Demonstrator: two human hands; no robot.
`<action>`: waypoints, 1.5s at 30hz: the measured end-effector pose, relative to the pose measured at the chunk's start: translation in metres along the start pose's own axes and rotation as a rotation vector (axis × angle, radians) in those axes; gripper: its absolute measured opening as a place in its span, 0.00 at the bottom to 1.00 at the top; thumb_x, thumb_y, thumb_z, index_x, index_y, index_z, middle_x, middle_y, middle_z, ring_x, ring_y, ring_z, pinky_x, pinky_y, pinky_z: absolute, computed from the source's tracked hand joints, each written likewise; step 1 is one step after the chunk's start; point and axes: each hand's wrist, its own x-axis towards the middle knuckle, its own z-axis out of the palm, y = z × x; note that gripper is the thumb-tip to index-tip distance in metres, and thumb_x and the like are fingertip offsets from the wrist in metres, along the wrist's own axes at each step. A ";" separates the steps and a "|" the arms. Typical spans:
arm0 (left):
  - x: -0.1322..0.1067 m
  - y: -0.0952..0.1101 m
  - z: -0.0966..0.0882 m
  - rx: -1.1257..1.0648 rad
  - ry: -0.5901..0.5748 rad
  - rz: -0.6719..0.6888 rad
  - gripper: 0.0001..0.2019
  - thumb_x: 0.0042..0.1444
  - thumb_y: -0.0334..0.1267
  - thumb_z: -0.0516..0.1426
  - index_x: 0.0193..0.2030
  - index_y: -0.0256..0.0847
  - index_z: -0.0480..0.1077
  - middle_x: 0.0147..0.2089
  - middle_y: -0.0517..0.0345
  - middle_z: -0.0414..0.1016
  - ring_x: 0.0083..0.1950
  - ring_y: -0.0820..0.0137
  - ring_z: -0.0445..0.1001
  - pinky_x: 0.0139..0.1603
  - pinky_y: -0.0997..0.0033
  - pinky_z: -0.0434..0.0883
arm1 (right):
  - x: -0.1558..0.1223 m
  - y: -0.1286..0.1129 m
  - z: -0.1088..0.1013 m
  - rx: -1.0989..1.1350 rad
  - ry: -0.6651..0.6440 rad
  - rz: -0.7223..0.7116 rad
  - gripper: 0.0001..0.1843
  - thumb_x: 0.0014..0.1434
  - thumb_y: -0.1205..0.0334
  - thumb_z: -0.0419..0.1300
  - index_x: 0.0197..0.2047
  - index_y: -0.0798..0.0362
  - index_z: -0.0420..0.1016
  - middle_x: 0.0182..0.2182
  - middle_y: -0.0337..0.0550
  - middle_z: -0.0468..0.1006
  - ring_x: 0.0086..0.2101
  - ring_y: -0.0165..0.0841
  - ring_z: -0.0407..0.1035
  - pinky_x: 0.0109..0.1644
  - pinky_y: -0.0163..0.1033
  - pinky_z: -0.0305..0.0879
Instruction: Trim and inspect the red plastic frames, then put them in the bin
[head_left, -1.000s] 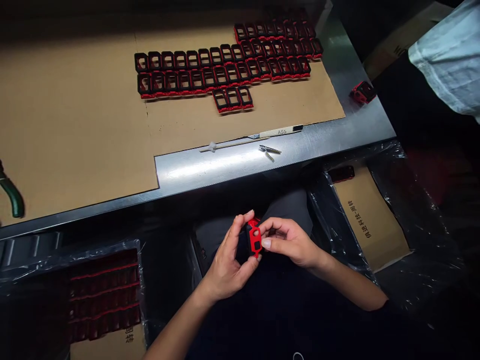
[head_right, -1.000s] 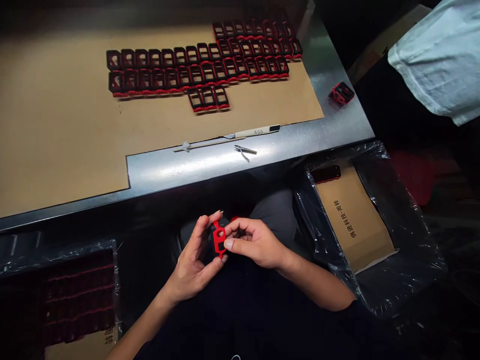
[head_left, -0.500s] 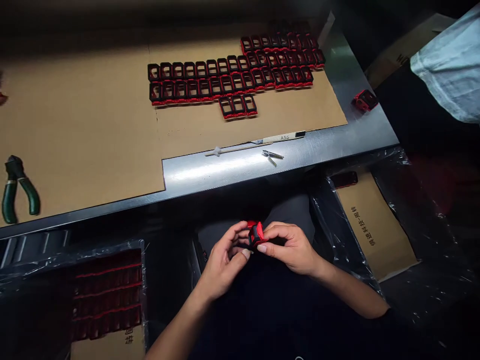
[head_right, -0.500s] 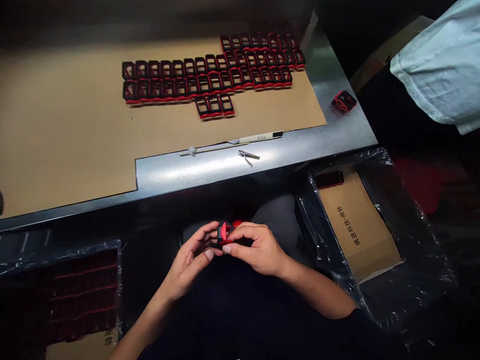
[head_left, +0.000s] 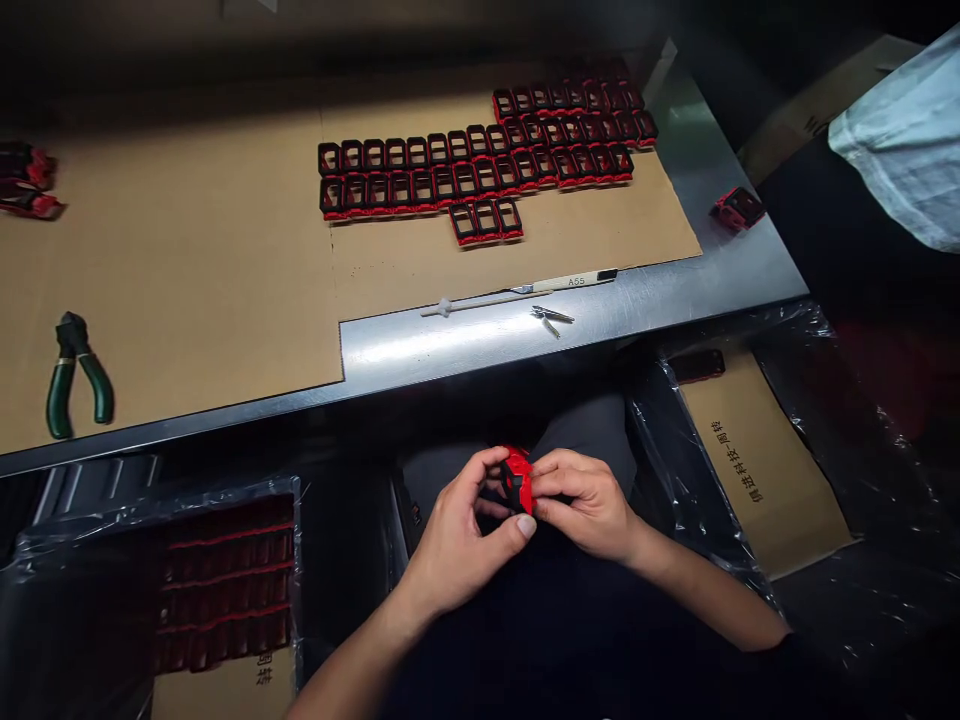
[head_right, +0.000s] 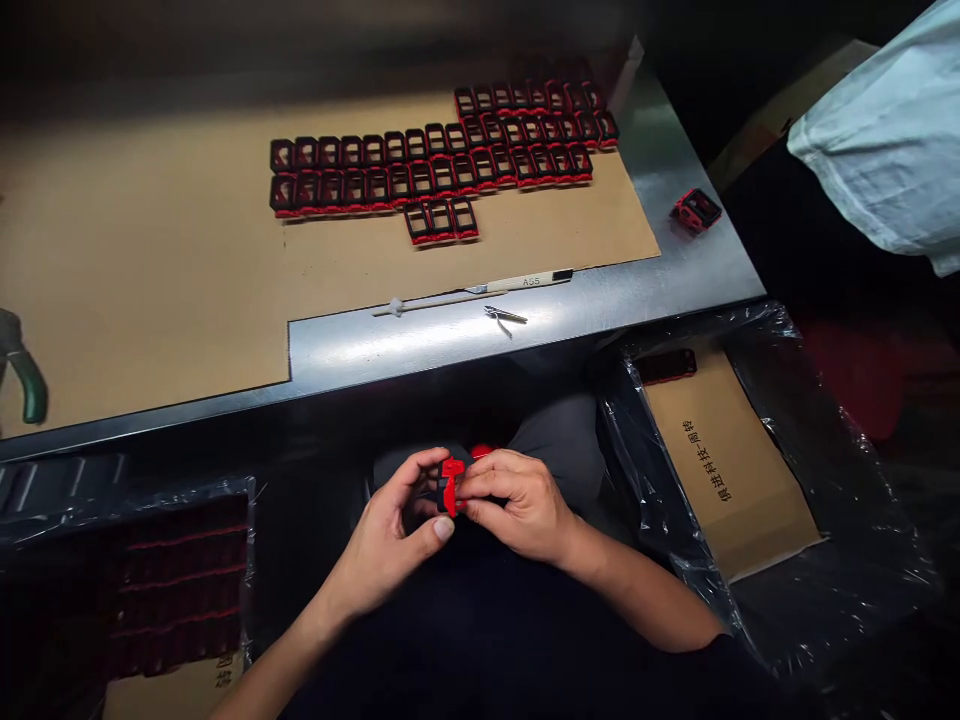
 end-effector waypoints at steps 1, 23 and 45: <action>0.000 -0.002 0.002 0.010 0.018 0.027 0.27 0.53 0.44 0.64 0.59 0.42 0.66 0.51 0.49 0.76 0.49 0.62 0.77 0.45 0.64 0.79 | 0.001 0.000 0.000 -0.031 0.011 -0.026 0.06 0.59 0.69 0.66 0.38 0.50 0.83 0.35 0.45 0.83 0.35 0.34 0.78 0.41 0.38 0.76; 0.001 -0.016 0.003 0.358 0.177 0.622 0.34 0.55 0.25 0.60 0.67 0.44 0.58 0.65 0.43 0.68 0.66 0.59 0.69 0.64 0.52 0.73 | 0.007 -0.009 0.002 -0.008 0.113 0.015 0.17 0.61 0.75 0.59 0.46 0.47 0.81 0.43 0.46 0.82 0.44 0.35 0.78 0.49 0.43 0.76; 0.018 -0.039 0.005 0.673 0.294 0.968 0.55 0.54 0.22 0.62 0.75 0.55 0.28 0.56 0.51 0.76 0.56 0.61 0.76 0.59 0.42 0.75 | 0.012 -0.009 0.000 0.232 0.006 0.167 0.10 0.53 0.58 0.73 0.36 0.51 0.79 0.34 0.43 0.80 0.35 0.33 0.75 0.41 0.39 0.73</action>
